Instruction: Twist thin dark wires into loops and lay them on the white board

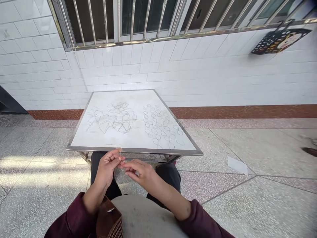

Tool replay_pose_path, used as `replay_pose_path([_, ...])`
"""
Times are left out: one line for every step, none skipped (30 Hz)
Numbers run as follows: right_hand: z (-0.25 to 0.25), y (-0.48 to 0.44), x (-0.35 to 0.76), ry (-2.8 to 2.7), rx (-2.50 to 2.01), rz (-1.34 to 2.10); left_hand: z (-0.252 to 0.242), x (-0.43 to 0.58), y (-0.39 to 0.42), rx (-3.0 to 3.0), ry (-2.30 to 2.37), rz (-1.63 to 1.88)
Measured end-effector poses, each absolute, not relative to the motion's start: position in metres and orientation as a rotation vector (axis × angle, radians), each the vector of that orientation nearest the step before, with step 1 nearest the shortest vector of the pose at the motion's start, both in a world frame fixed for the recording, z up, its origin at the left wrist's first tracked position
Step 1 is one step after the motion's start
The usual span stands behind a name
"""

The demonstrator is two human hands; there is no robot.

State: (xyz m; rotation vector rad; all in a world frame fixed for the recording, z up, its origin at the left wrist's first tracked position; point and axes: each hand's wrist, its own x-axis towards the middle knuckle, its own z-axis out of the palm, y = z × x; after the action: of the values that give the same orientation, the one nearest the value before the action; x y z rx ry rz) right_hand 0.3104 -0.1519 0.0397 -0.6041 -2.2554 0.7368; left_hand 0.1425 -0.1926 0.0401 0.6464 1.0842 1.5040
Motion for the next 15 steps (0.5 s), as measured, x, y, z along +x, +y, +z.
replay_pose_path([0.0404,-0.1511,0.3117,-2.232,-0.644,0.757,0.0402,0.1425,-0.1928,0.618,1.072,1.522])
replay_pose_path([0.0412,-0.1502,0.3129,-2.21,-0.685,0.776,0.0401,0.1425,-0.1928,0.589,1.06,1.539])
replay_pose_path([0.0418,-0.1495,0.3138,-2.188,-0.72,0.795,0.04,0.1426,-0.1929,0.567,1.05,1.553])
replay_pose_path([0.0424,-0.1489,0.3145,-2.165,-0.746,0.82,0.0401,0.1428,-0.1931,0.556,1.044,1.563])
replay_pose_path([0.043,-0.1487,0.3148,-2.143,-0.758,0.854,0.0403,0.1432,-0.1933,0.556,1.04,1.571])
replay_pose_path([0.0433,-0.1486,0.315,-2.119,-0.762,0.894,0.0407,0.1438,-0.1937,0.566,1.039,1.576])
replay_pose_path([0.0436,-0.1486,0.315,-2.093,-0.763,0.938,0.0415,0.1445,-0.1941,0.583,1.042,1.58])
replay_pose_path([0.0437,-0.1487,0.3151,-2.063,-0.766,0.987,0.0424,0.1454,-0.1946,0.601,1.052,1.585])
replay_pose_path([0.0438,-0.1487,0.3153,-2.026,-0.776,1.047,0.0435,0.1464,-0.195,0.618,1.066,1.591])
replay_pose_path([0.0437,-0.1485,0.3157,-1.984,-0.792,1.119,0.0447,0.1475,-0.1955,0.633,1.081,1.597])
replay_pose_path([0.0435,-0.148,0.3164,-1.933,-0.812,1.201,0.0458,0.1486,-0.1959,0.645,1.092,1.604])
replay_pose_path([0.0431,-0.1472,0.3173,-1.871,-0.831,1.294,0.0466,0.1496,-0.1963,0.656,1.098,1.612])
replay_pose_path([0.0425,-0.1463,0.3183,-1.798,-0.844,1.389,0.0471,0.1505,-0.1967,0.665,1.101,1.622])
replay_pose_path([0.0414,-0.1452,0.3192,-1.719,-0.848,1.486,0.0472,0.1514,-0.197,0.675,1.101,1.627])
replay_pose_path([0.04,-0.1443,0.3199,-1.636,-0.84,1.581,0.0469,0.1521,-0.1973,0.684,1.101,1.632])
